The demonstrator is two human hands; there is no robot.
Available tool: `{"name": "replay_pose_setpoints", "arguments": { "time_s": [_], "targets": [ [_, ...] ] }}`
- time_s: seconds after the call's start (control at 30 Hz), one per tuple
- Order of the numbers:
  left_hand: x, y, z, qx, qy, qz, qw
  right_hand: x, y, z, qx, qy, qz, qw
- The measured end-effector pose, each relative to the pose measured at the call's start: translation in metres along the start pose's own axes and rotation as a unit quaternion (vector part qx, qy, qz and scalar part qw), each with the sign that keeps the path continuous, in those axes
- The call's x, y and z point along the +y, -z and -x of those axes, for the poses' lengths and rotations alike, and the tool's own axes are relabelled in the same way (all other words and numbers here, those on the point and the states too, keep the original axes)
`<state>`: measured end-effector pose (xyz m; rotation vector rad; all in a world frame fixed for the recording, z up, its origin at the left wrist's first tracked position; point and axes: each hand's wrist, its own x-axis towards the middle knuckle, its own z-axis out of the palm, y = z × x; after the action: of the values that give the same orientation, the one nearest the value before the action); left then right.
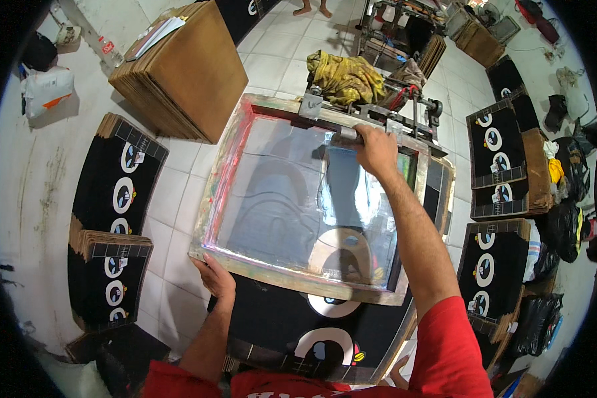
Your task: The person performs screen printing on black fabric mats. They repeatedly lower a screen frame onto the mat, use a squeegee to pull ink across the mesh, and lift the frame to reveal a printed cartoon face design. The process is repeated multiple times on the same mat.
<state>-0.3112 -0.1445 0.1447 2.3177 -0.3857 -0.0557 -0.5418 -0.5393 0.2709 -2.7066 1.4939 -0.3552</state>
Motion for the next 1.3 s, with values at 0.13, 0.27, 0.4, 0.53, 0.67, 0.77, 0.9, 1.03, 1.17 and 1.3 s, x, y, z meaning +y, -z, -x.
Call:
{"name": "replay_pose_setpoints", "arguments": {
  "time_s": [0.13,0.27,0.4,0.53,0.67,0.77,0.9,1.03,1.17,1.3],
  "targets": [
    [0.0,0.002,-0.003,-0.029,0.025,0.052,0.998,0.0,-0.004,-0.026,-0.062,0.0,0.008,0.998],
    [0.002,0.004,-0.001,-0.035,0.022,0.042,0.998,0.0,0.005,-0.026,-0.146,0.096,-0.013,0.985],
    [0.0,0.004,-0.001,-0.035,0.019,0.026,0.999,-0.01,0.009,-0.005,-0.183,0.218,-0.007,0.959],
    [-0.008,0.0,-0.003,-0.042,0.034,0.018,0.998,-0.019,0.018,0.039,-0.221,0.249,-0.04,0.942],
    [-0.012,-0.003,-0.005,-0.019,-0.001,-0.014,1.0,-0.015,0.035,0.089,-0.159,0.253,-0.053,0.953],
    [-0.005,0.0,-0.005,-0.026,0.019,-0.025,0.999,-0.009,0.031,0.084,-0.102,0.205,-0.091,0.969],
    [0.009,0.006,-0.002,-0.055,0.079,-0.004,0.995,0.005,0.001,0.02,0.028,0.117,-0.095,0.988],
    [0.015,0.008,-0.001,-0.038,0.052,0.022,0.998,0.015,-0.027,-0.015,0.055,0.09,-0.061,0.993],
    [0.009,0.006,-0.004,-0.043,0.051,-0.016,0.998,0.009,-0.023,0.015,0.038,0.106,-0.067,0.991],
    [0.009,0.007,-0.005,-0.062,0.065,-0.006,0.996,-0.02,0.004,0.103,-0.012,0.083,-0.066,0.994]
  ]
}}
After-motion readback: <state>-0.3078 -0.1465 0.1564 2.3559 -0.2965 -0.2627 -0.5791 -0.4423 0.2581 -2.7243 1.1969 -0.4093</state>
